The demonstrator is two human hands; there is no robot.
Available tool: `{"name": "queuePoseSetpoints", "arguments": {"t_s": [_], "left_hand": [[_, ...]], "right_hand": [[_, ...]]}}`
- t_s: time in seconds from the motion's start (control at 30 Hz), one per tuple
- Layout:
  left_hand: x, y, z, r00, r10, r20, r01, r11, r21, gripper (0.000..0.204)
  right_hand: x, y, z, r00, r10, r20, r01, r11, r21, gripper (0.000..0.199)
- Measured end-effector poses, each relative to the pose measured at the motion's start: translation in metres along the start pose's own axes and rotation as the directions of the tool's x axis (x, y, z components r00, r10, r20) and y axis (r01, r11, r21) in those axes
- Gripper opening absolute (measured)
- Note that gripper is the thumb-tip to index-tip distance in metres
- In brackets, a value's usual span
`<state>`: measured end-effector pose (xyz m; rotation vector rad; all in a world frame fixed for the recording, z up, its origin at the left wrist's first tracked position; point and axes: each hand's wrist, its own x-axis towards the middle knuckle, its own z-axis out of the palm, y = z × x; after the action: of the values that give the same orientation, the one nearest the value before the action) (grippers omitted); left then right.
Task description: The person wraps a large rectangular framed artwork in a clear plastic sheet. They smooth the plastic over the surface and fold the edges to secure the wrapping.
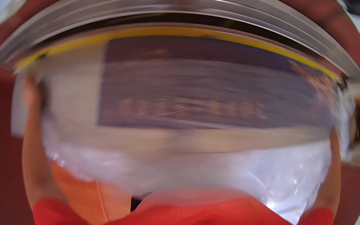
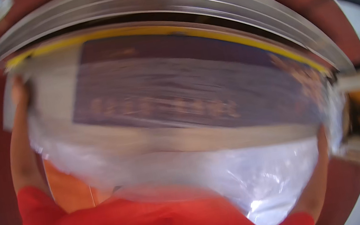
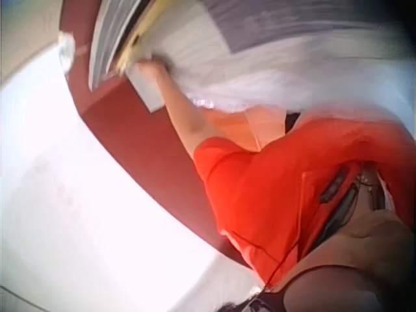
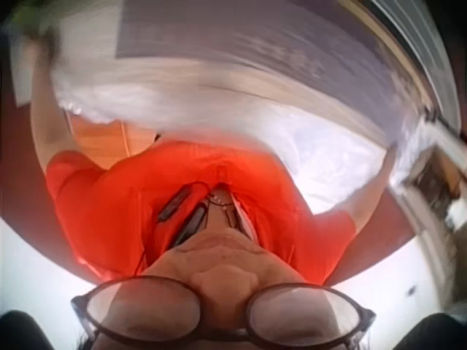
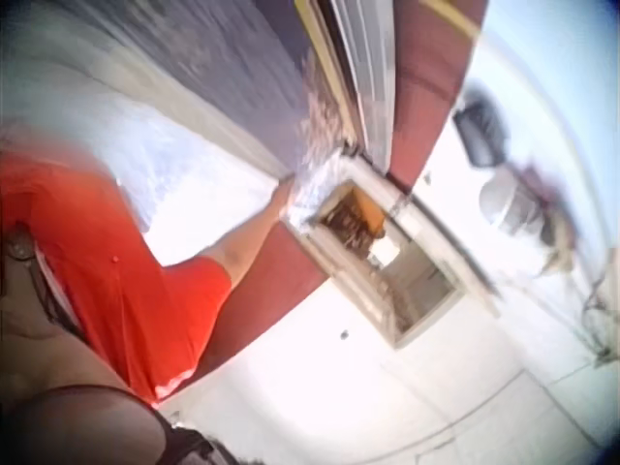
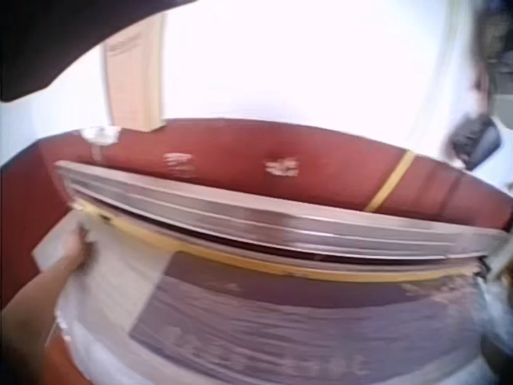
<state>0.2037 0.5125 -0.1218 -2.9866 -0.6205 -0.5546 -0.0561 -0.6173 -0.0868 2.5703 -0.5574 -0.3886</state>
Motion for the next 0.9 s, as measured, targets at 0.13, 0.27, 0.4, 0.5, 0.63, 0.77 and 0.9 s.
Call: {"name": "queuePoseSetpoints", "arguments": {"t_s": [0.13,0.27,0.4,0.5,0.63,0.77,0.9], "left_hand": [[-0.036,0.01,-0.075,0.988,-0.143,-0.063,0.139,0.988,-0.072,0.025],[-0.038,0.023,-0.072,0.985,-0.168,-0.038,0.16,0.974,-0.159,0.028],[-0.039,0.017,-0.069,0.977,-0.197,-0.076,0.158,0.921,-0.356,0.034],[-0.035,0.018,-0.073,0.976,-0.216,-0.043,0.155,0.814,-0.561,0.036],[-0.046,-0.004,-0.085,0.952,-0.15,0.268,0.307,0.474,-0.825,0.027],[-0.041,0.0,-0.088,0.969,-0.048,0.243,0.247,0.288,-0.925,0.021],[-0.034,0.008,-0.076,0.978,-0.033,0.205,0.205,0.311,-0.928,0.019]], "right_hand": [[0.016,-0.159,-0.151,0.907,0.02,-0.42,0.221,0.827,0.517,0.051],[-0.005,-0.258,-0.206,0.767,-0.285,-0.575,0.482,0.847,0.224,0.043],[0.021,-0.269,-0.261,0.972,-0.174,-0.161,0.169,0.985,-0.043,0.042],[-0.05,-0.391,-0.352,0.754,-0.318,-0.575,0.645,0.192,0.74,0.037],[-0.175,-0.546,-0.452,0.231,-0.876,-0.424,0.221,-0.377,0.899,0.039],[-0.258,-0.665,-0.482,0.056,-0.851,-0.523,0.282,-0.489,0.826,0.049],[-0.314,-0.736,-0.474,-0.065,-0.99,-0.124,0.032,-0.127,0.991,0.047]]}}
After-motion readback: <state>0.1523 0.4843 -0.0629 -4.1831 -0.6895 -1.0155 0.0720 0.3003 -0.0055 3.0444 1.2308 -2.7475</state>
